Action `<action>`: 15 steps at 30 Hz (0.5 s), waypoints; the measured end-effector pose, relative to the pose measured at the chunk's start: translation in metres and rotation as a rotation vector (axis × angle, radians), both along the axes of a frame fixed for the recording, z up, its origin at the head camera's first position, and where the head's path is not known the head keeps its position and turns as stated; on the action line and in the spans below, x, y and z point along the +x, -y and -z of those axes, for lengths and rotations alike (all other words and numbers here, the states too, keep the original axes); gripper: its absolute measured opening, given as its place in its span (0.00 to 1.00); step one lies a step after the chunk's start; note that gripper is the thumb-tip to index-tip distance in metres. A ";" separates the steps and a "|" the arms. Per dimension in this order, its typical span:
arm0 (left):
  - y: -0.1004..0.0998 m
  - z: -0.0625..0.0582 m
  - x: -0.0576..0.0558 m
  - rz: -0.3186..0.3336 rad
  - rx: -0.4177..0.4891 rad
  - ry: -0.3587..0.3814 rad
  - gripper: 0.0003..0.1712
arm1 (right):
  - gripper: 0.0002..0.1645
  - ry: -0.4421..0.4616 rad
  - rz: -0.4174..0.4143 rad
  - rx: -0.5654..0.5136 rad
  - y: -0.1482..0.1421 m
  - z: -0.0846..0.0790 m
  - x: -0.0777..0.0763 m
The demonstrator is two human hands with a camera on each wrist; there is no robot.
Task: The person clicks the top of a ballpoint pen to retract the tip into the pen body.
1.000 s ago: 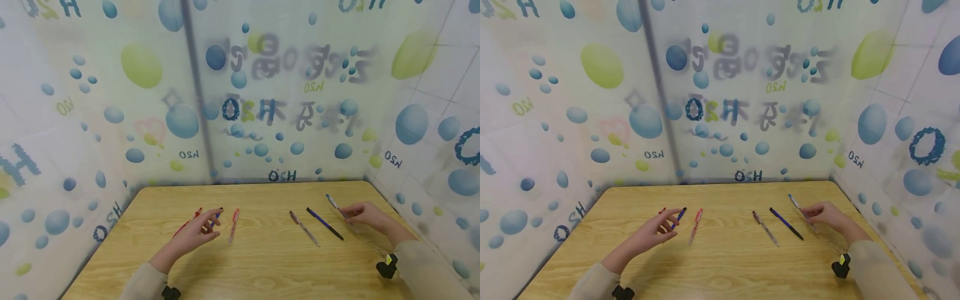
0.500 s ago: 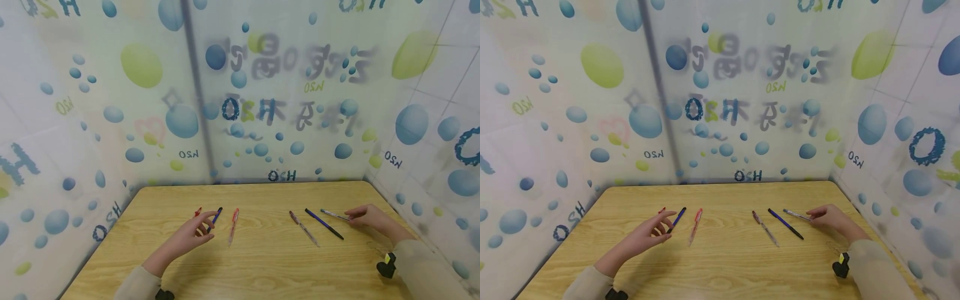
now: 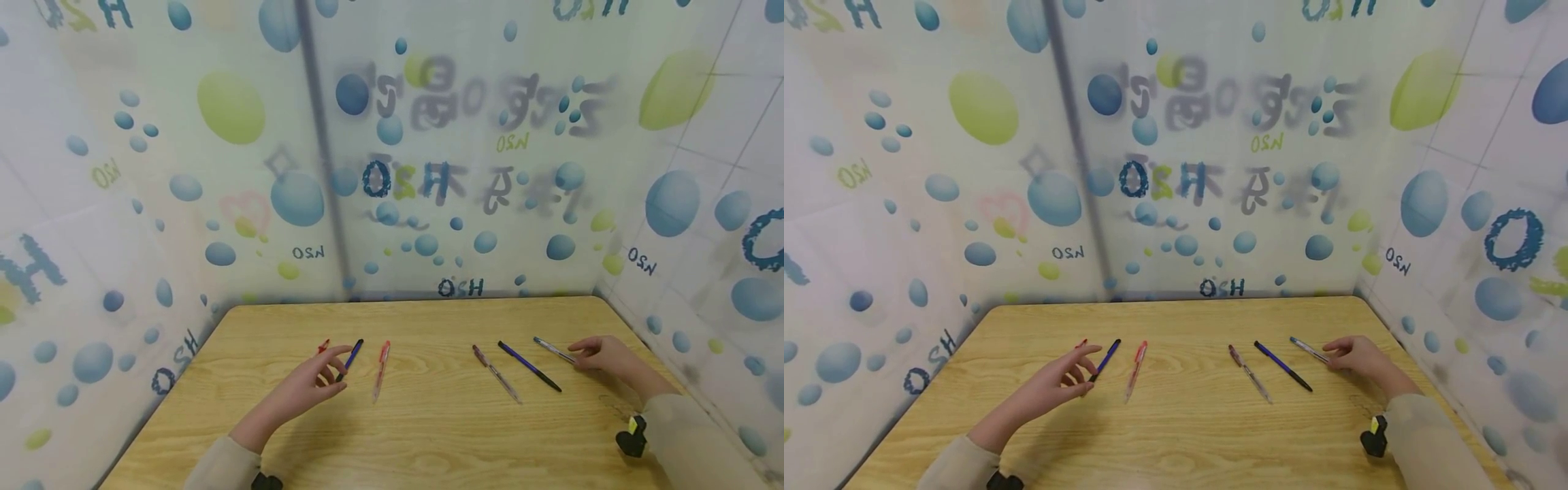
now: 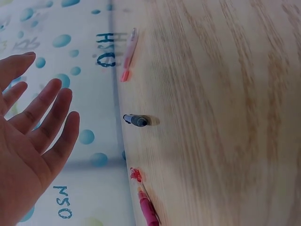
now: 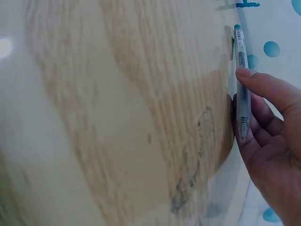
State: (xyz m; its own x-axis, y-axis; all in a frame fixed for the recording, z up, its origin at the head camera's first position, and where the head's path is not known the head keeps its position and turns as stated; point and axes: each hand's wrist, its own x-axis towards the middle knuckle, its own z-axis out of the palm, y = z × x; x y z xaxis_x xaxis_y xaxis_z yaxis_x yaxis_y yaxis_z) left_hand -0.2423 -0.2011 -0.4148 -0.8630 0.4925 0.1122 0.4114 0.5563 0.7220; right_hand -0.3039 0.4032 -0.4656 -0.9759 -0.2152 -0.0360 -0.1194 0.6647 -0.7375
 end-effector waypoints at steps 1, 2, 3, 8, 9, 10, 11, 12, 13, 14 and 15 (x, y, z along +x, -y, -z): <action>0.000 0.000 0.000 0.002 0.004 0.002 0.33 | 0.24 -0.006 0.001 0.007 0.000 0.000 0.000; 0.001 0.000 -0.001 0.003 0.005 0.004 0.33 | 0.25 -0.013 0.001 0.013 0.001 0.000 0.000; 0.001 0.000 -0.001 0.003 0.008 0.006 0.33 | 0.25 -0.020 0.003 0.018 0.001 0.000 -0.001; 0.004 0.000 -0.003 0.004 0.006 0.019 0.35 | 0.25 -0.062 -0.002 0.041 0.004 0.003 0.000; 0.005 0.000 -0.003 0.003 -0.002 0.016 0.35 | 0.26 -0.068 0.000 0.047 0.005 0.003 0.000; 0.006 0.000 -0.004 0.004 -0.012 0.013 0.36 | 0.26 -0.074 0.006 0.051 0.006 0.003 0.000; 0.007 0.000 -0.005 0.004 -0.023 0.004 0.36 | 0.26 -0.084 0.001 0.055 0.007 0.003 0.000; 0.008 -0.001 -0.007 0.004 -0.036 -0.006 0.36 | 0.26 -0.090 0.004 0.057 0.008 0.003 0.000; 0.009 -0.001 -0.008 0.003 -0.051 -0.020 0.36 | 0.27 -0.099 0.003 0.053 0.008 0.002 0.000; 0.010 -0.003 -0.009 0.001 -0.063 -0.036 0.36 | 0.27 -0.108 0.009 0.050 0.009 0.000 0.000; 0.011 -0.004 -0.011 -0.001 -0.073 -0.049 0.36 | 0.27 -0.120 0.014 0.045 0.009 -0.002 0.000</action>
State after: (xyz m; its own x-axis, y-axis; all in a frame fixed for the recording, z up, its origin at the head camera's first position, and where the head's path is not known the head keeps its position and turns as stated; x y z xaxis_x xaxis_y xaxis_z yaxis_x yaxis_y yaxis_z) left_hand -0.2529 -0.2117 -0.4107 -0.8578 0.5002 0.1185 0.4449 0.6070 0.6585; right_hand -0.3044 0.3938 -0.4633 -0.9767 -0.2024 0.0718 -0.1954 0.6989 -0.6880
